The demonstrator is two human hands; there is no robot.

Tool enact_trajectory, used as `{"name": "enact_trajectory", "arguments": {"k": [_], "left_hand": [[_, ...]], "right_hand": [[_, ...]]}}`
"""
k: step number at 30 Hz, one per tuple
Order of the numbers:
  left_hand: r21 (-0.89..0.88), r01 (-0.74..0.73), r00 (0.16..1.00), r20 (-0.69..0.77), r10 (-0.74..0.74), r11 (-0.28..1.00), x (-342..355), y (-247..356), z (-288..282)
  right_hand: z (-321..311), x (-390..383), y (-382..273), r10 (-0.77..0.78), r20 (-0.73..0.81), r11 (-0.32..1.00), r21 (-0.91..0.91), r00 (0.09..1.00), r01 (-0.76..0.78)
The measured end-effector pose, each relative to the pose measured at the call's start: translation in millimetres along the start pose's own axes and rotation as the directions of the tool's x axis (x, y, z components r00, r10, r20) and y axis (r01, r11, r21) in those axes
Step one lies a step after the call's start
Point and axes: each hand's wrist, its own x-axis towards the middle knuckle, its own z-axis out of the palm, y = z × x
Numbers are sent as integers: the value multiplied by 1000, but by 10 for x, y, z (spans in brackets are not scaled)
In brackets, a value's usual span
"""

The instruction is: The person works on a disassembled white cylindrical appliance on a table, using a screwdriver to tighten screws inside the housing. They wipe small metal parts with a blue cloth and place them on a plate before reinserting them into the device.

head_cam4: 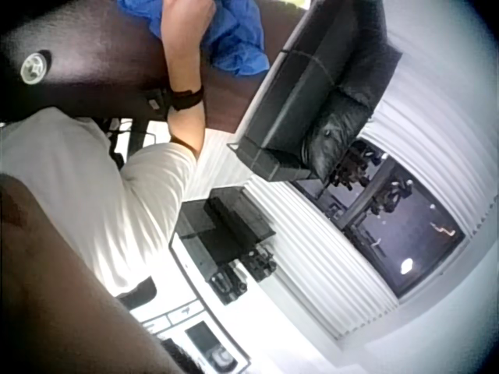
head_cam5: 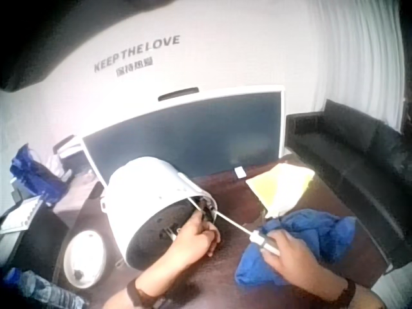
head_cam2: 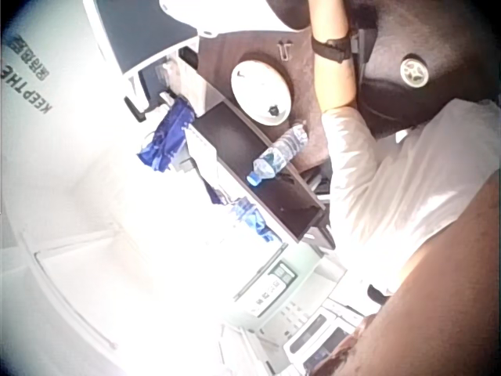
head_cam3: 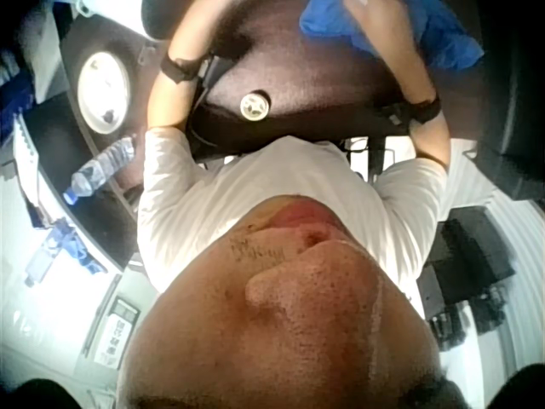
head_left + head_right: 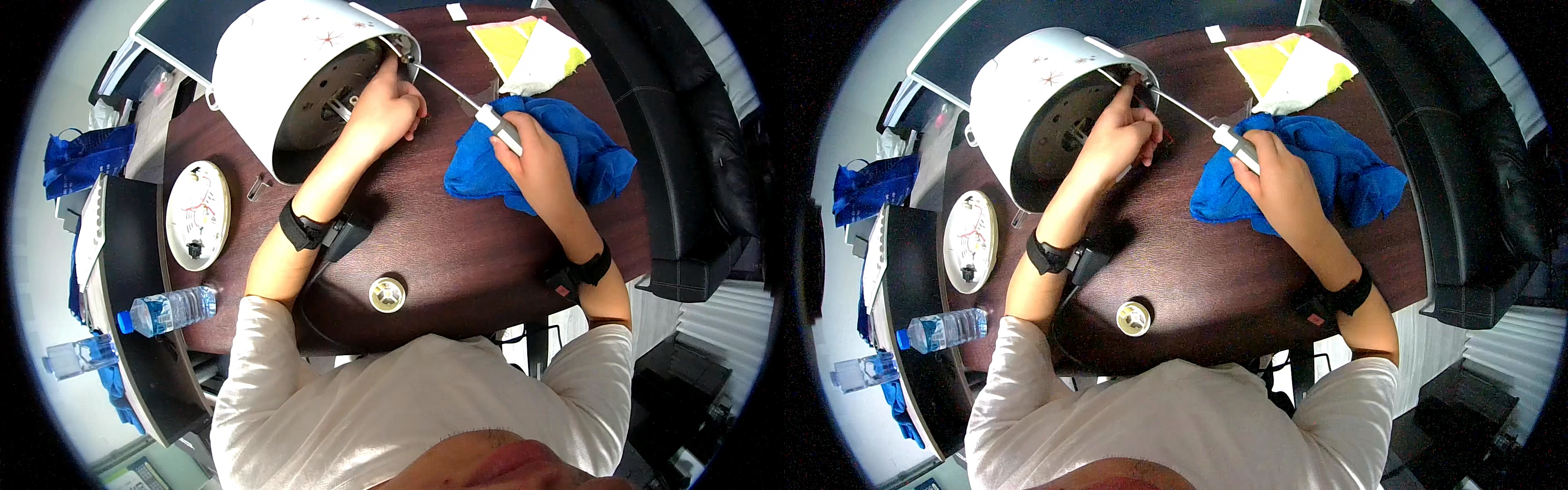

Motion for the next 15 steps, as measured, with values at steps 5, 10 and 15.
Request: {"name": "enact_trajectory", "arguments": {"k": [5, 10, 15], "left_hand": [[26, -23, 1000, -16, 24, 999, 16, -24, 21], [42, -44, 999, -24, 45, 998, 35, -85, 28], [41, -66, 997, -35, 68, 997, 58, -128, 33]], "right_hand": [[50, -14, 33, 40, 53, 982, 185, 998, -49], [111, -50, -7, 157, 201, 880, 416, 967, -230], [15, -32, -45, 219, 624, 329, 676, 750, -659]]}}
